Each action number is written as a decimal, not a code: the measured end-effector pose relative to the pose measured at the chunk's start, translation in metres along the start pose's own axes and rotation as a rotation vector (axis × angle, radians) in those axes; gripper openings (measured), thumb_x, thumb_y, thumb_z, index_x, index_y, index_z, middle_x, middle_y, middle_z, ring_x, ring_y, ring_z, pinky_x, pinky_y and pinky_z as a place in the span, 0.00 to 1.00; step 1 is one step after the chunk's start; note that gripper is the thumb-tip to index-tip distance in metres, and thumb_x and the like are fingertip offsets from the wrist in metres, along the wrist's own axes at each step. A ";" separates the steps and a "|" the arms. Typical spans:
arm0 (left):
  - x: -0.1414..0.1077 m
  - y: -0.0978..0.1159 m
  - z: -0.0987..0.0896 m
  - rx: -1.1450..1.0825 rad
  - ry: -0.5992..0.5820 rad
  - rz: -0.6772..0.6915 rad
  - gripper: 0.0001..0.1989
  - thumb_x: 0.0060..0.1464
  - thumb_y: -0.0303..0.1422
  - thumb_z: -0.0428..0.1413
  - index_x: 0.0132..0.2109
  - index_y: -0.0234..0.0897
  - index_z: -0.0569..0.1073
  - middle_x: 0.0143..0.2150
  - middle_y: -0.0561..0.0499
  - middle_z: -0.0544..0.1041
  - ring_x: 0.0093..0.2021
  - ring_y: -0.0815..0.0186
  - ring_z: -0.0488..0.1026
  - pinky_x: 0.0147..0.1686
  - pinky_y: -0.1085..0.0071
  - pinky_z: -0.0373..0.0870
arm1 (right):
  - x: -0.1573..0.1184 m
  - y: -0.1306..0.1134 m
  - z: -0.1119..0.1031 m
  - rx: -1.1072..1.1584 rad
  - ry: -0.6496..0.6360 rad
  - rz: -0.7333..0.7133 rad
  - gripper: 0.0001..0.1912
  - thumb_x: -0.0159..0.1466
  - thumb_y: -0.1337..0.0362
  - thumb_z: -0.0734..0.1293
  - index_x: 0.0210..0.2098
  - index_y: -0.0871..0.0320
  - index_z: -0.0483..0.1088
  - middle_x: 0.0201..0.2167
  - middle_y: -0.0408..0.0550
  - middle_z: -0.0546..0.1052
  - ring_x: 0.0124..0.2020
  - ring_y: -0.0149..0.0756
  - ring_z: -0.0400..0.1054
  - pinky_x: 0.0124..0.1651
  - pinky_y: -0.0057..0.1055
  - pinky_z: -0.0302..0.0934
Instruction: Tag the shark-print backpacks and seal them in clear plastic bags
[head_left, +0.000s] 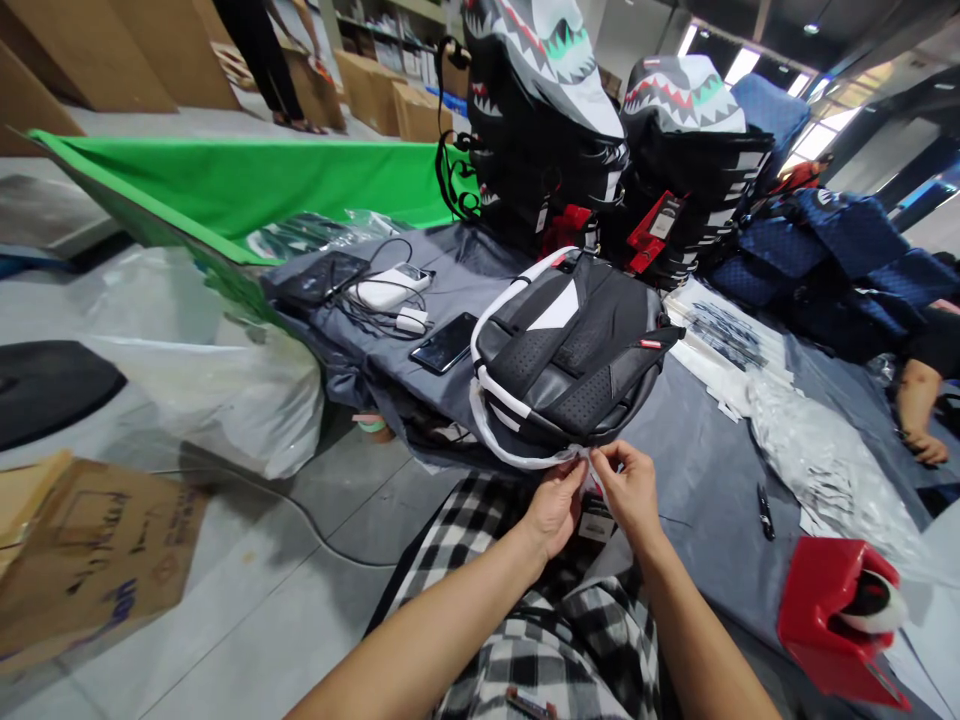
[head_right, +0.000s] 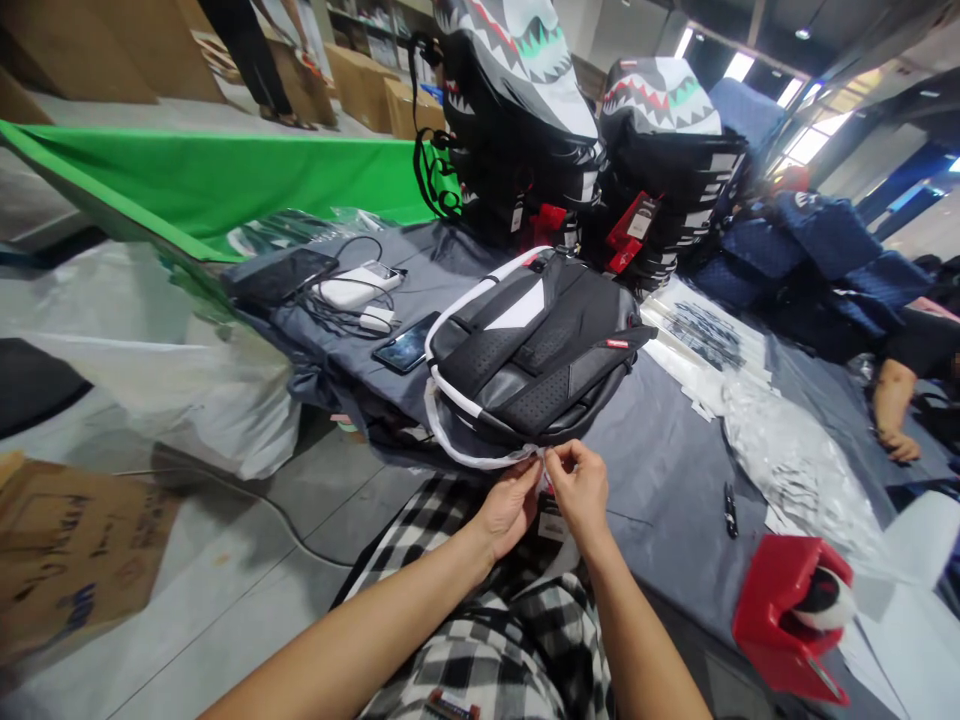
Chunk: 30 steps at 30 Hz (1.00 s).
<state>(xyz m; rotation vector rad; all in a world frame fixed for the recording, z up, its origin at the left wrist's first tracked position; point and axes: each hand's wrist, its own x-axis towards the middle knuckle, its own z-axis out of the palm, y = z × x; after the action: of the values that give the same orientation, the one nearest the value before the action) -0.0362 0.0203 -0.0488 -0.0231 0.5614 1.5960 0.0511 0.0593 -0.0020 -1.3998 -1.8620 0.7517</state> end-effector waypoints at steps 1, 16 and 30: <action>0.000 -0.001 -0.001 0.003 -0.002 -0.005 0.24 0.27 0.38 0.76 0.35 0.35 0.81 0.39 0.48 0.83 0.41 0.64 0.78 0.53 0.67 0.68 | 0.001 0.001 0.000 0.001 0.005 0.014 0.17 0.58 0.50 0.65 0.22 0.57 0.68 0.20 0.42 0.70 0.23 0.31 0.61 0.30 0.29 0.54; -0.008 0.003 0.009 0.206 0.078 0.074 0.25 0.25 0.37 0.75 0.35 0.34 0.79 0.34 0.50 0.82 0.37 0.64 0.78 0.48 0.65 0.73 | -0.021 0.043 -0.065 -0.123 0.227 -0.014 0.18 0.56 0.48 0.69 0.35 0.57 0.72 0.30 0.46 0.75 0.29 0.36 0.65 0.36 0.33 0.61; -0.003 0.003 0.003 0.377 0.252 0.087 0.22 0.22 0.30 0.74 0.30 0.36 0.76 0.29 0.60 0.79 0.31 0.74 0.74 0.34 0.81 0.75 | -0.163 0.124 -0.275 -0.195 0.737 0.682 0.34 0.44 0.31 0.67 0.21 0.60 0.75 0.21 0.52 0.75 0.23 0.36 0.63 0.26 0.31 0.54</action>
<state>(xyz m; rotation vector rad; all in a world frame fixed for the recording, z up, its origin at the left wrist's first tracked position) -0.0376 0.0182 -0.0440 0.0843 1.0657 1.5585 0.3727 -0.0537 0.0379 -2.1108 -0.8974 0.2681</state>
